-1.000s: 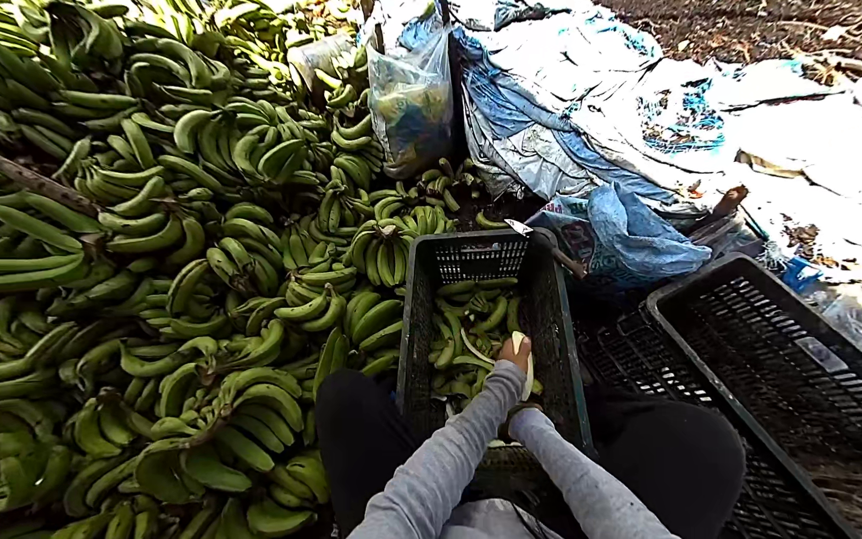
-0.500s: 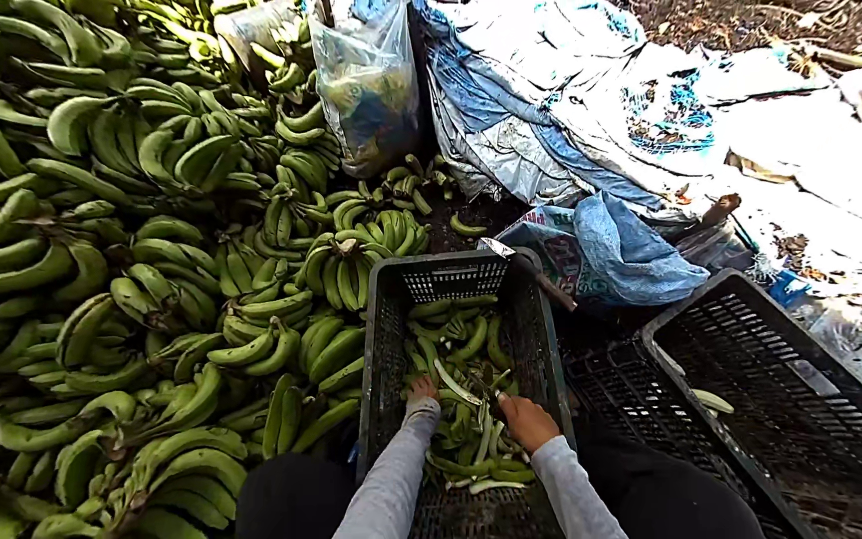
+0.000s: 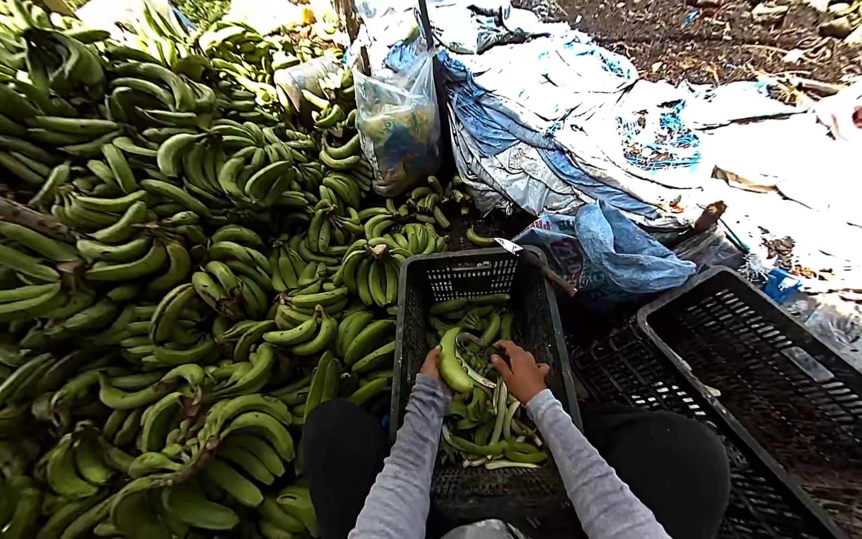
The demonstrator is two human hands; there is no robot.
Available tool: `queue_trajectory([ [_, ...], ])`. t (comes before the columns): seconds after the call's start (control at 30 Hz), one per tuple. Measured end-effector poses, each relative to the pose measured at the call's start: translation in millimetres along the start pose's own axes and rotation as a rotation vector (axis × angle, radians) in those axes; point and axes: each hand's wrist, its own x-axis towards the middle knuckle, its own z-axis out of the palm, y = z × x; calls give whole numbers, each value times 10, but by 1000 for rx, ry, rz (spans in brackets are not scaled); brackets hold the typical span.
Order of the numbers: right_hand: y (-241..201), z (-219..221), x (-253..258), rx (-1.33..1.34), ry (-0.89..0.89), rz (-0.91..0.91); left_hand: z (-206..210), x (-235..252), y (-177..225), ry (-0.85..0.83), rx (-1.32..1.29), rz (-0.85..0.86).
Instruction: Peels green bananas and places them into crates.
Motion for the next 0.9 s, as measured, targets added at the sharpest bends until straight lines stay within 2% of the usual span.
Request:
queue_trajectory([
  [0.03,-64,44,-69,-44,-11,-44,17,-63,77,61,84,-28],
  [0.1,-109,141,-271,-111,-32,-101,-58,-187,226,18,194,-81],
  [0.23,-70,271,-731,-119,35,-127,-59,-264,204,43,111,-96],
  [0.3,-147,335,-763,-111,128,-98,-50,-383,212,27,315,-15],
  [0.37,-288,319,-621,-80,202,25,-11,-539,209,-42,578,95],
  [0.43,-319,153,-307,-18,217,209,67,-668,158,2,423,141],
  [0.5,-142,-58,-70,51,207,343,35,-642,23,43,59,177],
  [0.53,-86,-148,-84,59,206,333,-29,-585,3,-17,-104,188],
  [0.6,-143,-256,-312,18,180,144,-99,-496,108,-73,-250,172],
  [0.67,-222,-170,-664,-64,80,-44,-90,-538,227,-26,-190,120],
  [0.77,-247,36,-894,-68,13,-107,53,-577,322,8,-1,76],
  [0.83,-269,129,-769,-40,162,-79,80,-623,282,-45,197,97],
  [0.9,-294,130,-461,-5,424,-37,90,-657,174,-139,367,136],
])
